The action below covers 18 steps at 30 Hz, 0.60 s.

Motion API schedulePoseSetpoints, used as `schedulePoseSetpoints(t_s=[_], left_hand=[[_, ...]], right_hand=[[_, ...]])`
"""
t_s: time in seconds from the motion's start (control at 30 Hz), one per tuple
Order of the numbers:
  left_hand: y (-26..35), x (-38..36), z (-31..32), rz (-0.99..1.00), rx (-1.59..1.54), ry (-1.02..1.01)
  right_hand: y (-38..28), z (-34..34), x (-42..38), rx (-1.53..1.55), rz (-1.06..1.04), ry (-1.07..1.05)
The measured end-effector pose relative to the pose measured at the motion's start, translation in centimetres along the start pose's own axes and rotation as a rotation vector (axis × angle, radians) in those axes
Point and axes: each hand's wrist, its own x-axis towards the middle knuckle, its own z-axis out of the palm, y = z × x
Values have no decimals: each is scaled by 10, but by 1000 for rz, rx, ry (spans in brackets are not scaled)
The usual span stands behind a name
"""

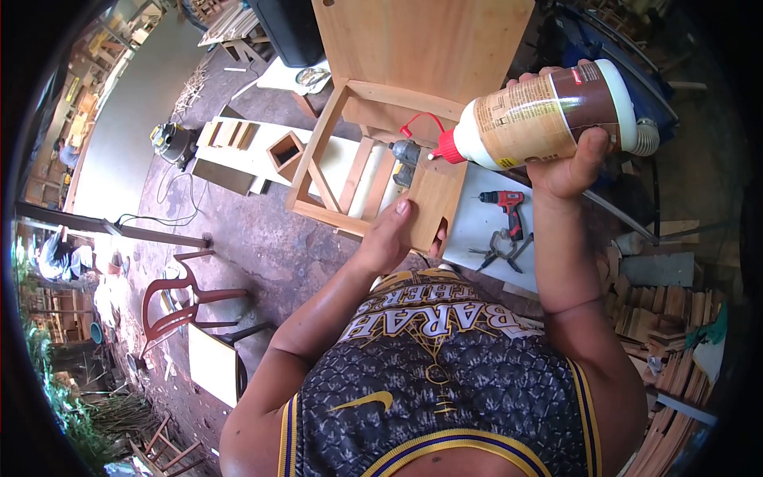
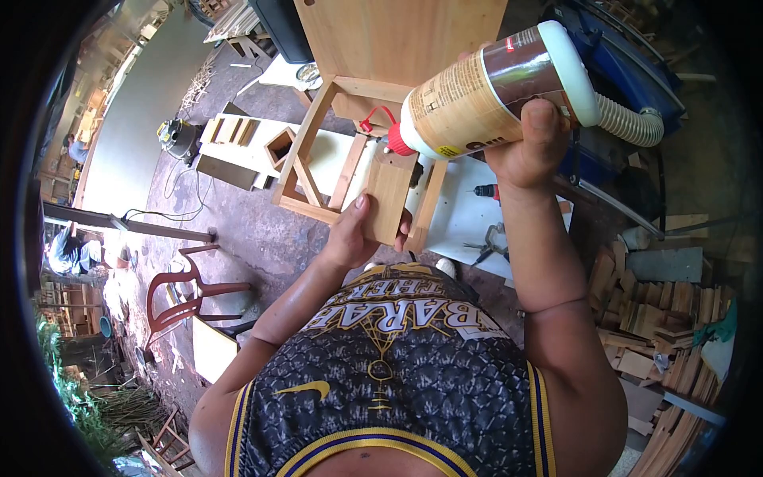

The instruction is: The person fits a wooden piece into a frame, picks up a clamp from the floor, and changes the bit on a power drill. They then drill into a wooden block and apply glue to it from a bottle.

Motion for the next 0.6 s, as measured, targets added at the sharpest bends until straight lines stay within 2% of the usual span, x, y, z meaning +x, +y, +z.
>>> schedulePoseSetpoints(t_s=[0.13, 0.6], left_hand=[[0, 0, 2, 4, -11, 20], [-2, 8, 5, 49, 58, 32]], right_hand=[[-8, -8, -3, -92, 93, -41], [-20, -14, -4, -1, 22, 49]])
